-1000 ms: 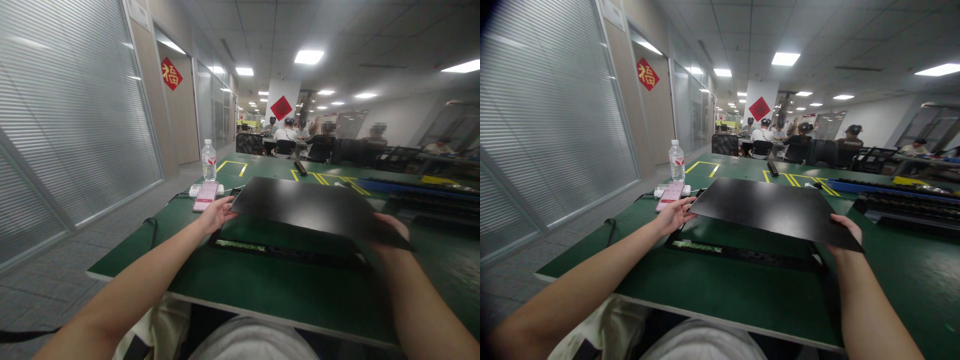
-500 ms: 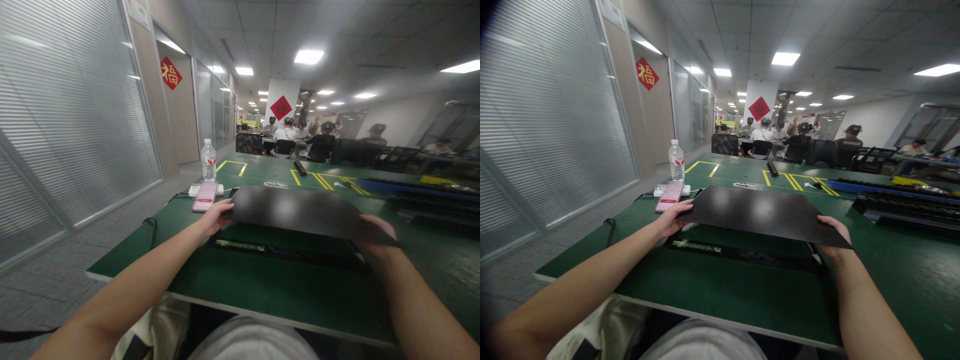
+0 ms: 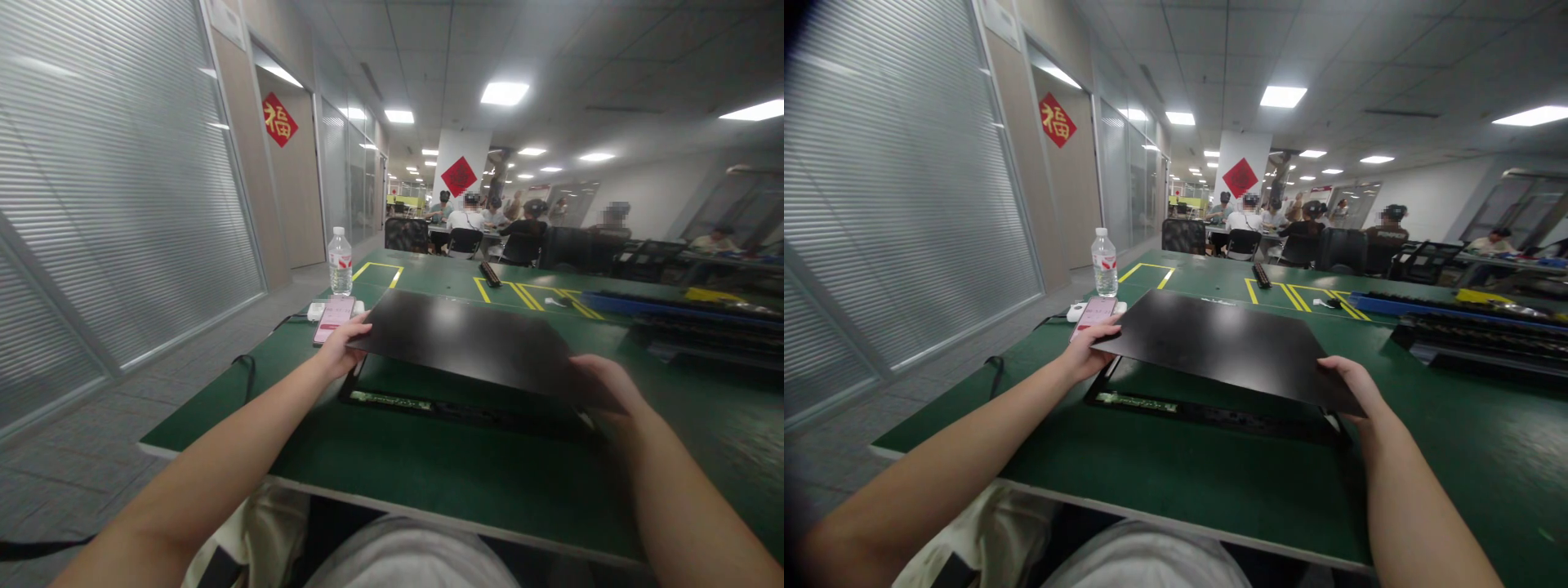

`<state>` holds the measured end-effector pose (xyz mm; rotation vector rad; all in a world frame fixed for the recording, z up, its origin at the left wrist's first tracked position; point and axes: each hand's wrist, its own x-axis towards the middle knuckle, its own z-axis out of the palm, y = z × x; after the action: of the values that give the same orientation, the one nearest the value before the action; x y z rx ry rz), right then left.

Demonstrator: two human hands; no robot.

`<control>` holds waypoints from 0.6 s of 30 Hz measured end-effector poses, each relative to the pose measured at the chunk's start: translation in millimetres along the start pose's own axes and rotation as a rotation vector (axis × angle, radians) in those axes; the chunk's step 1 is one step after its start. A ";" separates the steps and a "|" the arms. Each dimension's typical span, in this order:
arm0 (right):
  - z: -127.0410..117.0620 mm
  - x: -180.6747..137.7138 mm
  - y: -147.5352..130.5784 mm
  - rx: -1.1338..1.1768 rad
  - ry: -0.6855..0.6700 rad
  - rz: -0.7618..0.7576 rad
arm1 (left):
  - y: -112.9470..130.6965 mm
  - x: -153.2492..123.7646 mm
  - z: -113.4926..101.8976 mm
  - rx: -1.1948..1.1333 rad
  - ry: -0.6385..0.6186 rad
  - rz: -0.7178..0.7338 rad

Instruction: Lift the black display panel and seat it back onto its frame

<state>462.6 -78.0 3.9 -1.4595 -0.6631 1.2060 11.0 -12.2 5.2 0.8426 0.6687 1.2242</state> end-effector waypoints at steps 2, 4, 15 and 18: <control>1.8 0.2 0.5 0.047 -0.075 0.083 | 4.5 -0.4 -0.8 0.013 0.006 0.051; 2.8 1.1 0.5 0.088 -0.134 0.070 | 8.0 -0.5 -1.7 0.024 0.011 0.098; -3.5 10.3 -0.1 0.118 -0.021 -0.070 | 8.8 -1.6 -1.5 0.097 0.003 0.155; -3.5 8.6 -0.2 0.070 0.025 -0.100 | 8.7 -1.5 -2.2 0.103 0.013 0.162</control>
<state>468.7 -71.7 1.0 -1.3656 -0.6632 1.1212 4.3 -12.3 11.3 0.9901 0.6890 1.3502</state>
